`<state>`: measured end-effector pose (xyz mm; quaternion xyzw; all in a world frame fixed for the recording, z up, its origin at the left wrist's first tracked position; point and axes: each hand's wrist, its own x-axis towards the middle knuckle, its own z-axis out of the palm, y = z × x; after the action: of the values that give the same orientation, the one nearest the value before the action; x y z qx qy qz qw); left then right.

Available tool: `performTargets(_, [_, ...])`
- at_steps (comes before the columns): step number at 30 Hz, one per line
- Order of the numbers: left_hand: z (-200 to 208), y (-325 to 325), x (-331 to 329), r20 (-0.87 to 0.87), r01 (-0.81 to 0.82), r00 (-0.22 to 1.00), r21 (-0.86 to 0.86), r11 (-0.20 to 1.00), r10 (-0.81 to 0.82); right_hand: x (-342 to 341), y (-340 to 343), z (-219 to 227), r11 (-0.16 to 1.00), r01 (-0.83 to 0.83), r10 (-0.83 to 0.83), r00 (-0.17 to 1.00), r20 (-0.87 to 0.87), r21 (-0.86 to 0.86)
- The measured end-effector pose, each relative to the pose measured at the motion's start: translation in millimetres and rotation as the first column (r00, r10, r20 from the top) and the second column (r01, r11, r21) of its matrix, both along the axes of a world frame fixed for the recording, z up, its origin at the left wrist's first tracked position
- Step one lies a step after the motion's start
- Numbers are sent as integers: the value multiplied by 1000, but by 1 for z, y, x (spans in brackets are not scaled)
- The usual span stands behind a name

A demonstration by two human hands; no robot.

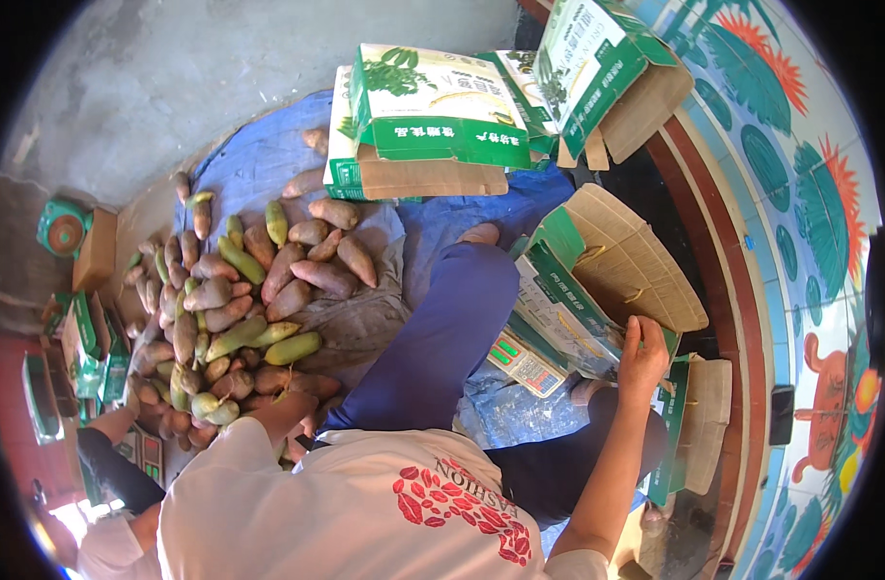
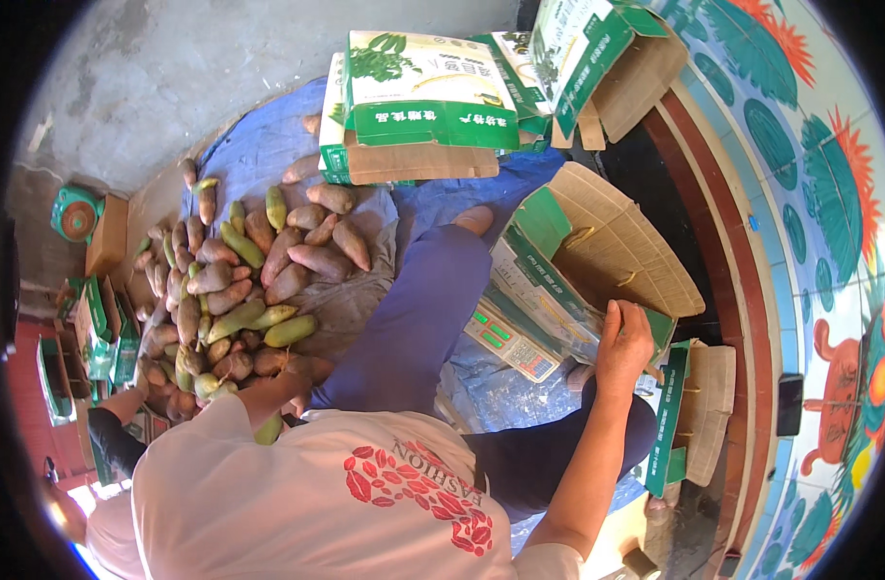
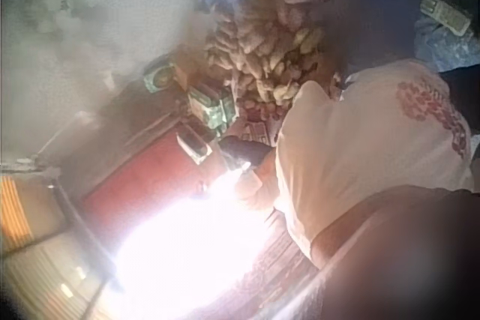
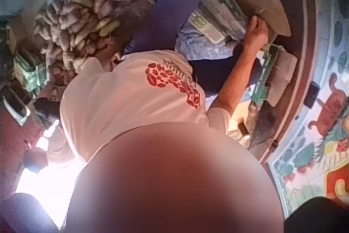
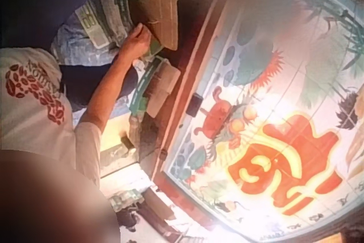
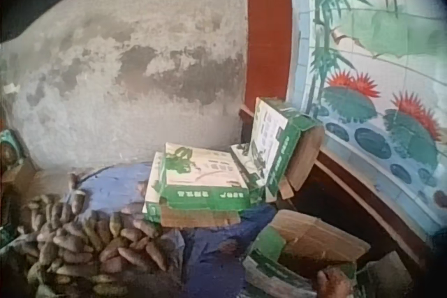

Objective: The recorder and another person are sorting and packing long vegetables into cardboard boxes while squatting on the floor.

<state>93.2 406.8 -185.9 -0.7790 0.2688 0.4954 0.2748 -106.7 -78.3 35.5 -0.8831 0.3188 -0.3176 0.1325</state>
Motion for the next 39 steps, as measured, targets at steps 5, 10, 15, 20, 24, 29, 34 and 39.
performTargets(5, [26, -14, 23, 72, -47, 996, -34, 998, 49, -5, 0, 5, 999, 23, -25, 998, 54, 22])
performTargets(10, [62, -36, 54, 268, -121, 943, -279, 953, 198, -7, 1, 8, 1000, 4, -4, 994, 107, 7])
performTargets(15, [97, -76, 87, 389, -20, 804, -738, 675, 449, -13, -1, 13, 999, 40, -39, 988, 146, -5])
performTargets(20, [192, -160, 101, 189, 118, 655, -982, 148, 732, -21, -6, 14, 991, 137, -134, 973, 186, -3])
performTargets(24, [252, -223, 99, -58, 95, 721, -979, -180, 690, -26, -8, 15, 982, 186, -187, 954, 233, 25])
performTargets(29, [281, -305, 68, -344, -164, 849, -893, -419, 401, -28, -7, 18, 969, 237, -246, 931, 270, 66])
performTargets(34, [274, -387, 24, -63, -40, 983, -990, -132, 174, -32, -8, 18, 972, 226, -236, 934, 267, 68])
performTargets(39, [236, -452, -5, 138, 141, 987, -990, -28, 79, -32, -6, 14, 978, 197, -209, 950, 232, 71])
